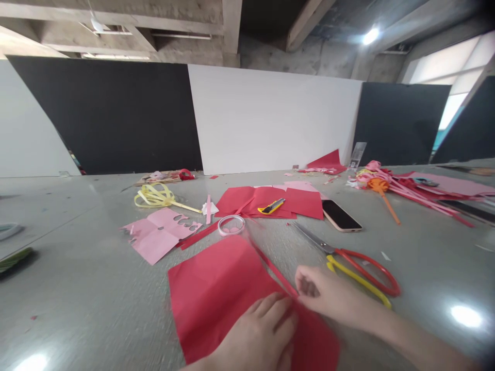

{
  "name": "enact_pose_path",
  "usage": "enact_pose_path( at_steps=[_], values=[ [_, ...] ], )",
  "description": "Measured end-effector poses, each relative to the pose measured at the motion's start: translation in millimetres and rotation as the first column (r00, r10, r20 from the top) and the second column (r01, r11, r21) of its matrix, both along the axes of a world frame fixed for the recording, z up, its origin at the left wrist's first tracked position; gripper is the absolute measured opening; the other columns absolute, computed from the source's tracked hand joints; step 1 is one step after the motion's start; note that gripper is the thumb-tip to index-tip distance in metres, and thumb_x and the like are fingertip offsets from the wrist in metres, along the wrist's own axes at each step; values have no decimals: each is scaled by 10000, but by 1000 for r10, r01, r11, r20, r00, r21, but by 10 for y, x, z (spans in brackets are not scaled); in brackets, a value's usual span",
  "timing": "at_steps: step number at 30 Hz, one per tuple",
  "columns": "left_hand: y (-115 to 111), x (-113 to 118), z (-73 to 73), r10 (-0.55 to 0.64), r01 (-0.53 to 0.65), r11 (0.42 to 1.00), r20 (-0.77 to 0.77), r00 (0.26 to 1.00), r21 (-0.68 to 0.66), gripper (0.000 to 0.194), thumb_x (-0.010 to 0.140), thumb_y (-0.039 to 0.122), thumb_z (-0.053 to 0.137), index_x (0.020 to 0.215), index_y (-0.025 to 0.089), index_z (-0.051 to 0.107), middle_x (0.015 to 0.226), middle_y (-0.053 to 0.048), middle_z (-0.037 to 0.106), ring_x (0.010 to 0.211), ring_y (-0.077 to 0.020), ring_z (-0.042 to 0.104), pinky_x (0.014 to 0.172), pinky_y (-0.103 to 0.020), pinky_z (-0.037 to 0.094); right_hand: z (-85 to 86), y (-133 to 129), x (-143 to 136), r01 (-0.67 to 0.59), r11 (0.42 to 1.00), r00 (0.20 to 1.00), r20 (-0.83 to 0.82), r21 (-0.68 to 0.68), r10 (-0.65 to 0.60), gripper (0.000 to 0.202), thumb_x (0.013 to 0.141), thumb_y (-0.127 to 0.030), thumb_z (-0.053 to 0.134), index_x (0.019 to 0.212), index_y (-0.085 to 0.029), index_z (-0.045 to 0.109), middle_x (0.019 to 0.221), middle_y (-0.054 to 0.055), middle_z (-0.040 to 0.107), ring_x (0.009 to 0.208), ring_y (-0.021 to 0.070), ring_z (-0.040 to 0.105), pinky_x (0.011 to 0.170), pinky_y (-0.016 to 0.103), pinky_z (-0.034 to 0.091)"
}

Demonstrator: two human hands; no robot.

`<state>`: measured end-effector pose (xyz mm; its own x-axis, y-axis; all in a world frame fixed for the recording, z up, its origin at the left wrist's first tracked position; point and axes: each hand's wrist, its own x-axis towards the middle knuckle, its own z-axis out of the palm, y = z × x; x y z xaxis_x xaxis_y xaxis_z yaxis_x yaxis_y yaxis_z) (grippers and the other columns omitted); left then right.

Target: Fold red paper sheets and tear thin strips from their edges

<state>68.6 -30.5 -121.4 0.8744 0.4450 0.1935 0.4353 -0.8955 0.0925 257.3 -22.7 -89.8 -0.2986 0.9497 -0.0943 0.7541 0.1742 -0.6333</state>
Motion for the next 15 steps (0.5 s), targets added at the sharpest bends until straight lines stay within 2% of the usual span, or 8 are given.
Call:
enact_pose_path(
  at_steps=[5,10,15],
  values=[
    [4,-8,0,-44,44,999,-6,999,-28,335,848,240,421,1168,150,463,1233,-56,483,1156,-235,395,957,-337,356,9,-1,-10,3,1000,1000,25,5,-3,102,689,-83,455,691,-185,467,649,-21,559,610,98,537,547,180,390],
    [10,-3,-4,-54,54,999,14,998,-6,339,841,241,434,1162,137,468,1219,-64,498,1153,-236,400,958,-341,357,-3,10,-19,8,1000,1000,26,15,-8,108,687,-79,451,687,-186,465,645,-22,554,615,105,534,554,189,388],
    [7,-4,-15,-55,55,998,-3,998,-12,342,843,250,430,1162,132,471,1222,-68,495,1146,-244,407,952,-347,364,43,5,-27,20,999,1000,15,-30,-20,115,679,-67,456,674,-181,467,630,-25,546,609,103,529,543,184,381]
  ],
)
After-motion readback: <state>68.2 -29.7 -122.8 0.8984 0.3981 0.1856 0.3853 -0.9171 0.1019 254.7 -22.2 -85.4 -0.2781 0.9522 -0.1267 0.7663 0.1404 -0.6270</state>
